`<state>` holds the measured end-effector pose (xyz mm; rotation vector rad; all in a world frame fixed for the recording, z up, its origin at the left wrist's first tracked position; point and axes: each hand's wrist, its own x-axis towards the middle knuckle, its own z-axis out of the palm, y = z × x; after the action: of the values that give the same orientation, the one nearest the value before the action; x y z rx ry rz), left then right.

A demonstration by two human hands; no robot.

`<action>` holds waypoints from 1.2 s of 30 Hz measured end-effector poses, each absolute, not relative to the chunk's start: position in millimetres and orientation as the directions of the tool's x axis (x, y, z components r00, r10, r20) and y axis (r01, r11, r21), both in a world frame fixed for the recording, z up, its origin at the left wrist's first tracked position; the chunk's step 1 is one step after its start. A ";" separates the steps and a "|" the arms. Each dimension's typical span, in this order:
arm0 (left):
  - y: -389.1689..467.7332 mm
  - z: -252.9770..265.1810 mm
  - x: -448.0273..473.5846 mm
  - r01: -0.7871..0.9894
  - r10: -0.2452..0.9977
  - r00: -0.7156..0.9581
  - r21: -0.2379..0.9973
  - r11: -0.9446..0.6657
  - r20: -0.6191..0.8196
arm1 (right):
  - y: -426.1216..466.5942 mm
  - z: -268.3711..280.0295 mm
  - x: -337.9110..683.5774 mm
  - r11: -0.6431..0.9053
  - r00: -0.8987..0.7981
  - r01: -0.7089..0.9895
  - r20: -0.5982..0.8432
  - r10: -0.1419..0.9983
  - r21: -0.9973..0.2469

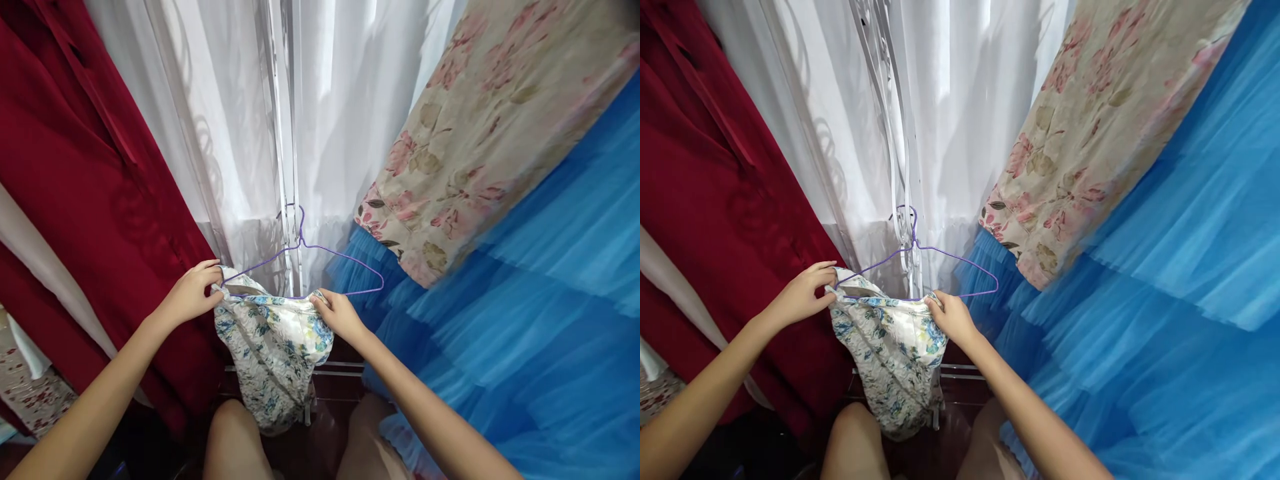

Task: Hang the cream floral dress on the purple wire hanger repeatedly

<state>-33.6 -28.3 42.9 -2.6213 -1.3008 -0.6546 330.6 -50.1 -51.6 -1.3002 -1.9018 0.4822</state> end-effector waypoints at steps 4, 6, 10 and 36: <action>-34.3 41.1 -58.9 0.794 0.738 0.520 0.077 -0.604 0.429 | -49.6 -47.7 329.8 0.408 -0.196 0.609 0.370 0.908 -0.680; -38.1 41.8 -68.1 0.789 0.734 0.499 0.108 -0.605 0.460 | -48.4 -46.7 330.4 0.402 -0.187 0.615 0.370 0.910 -0.678; -46.2 48.2 -58.6 0.756 0.719 0.456 0.199 -0.624 0.524 | -48.6 -45.5 331.4 0.408 -0.216 0.608 0.354 0.910 -0.681; -13.9 14.7 57.0 0.703 0.638 0.156 0.369 -0.608 0.754 | -49.8 30.5 446.4 0.364 0.015 0.587 0.459 0.888 -0.723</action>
<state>57.0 -13.9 14.7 -2.3353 -1.3572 -1.4667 446.4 -49.8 30.5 -1.3273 -1.6776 0.3981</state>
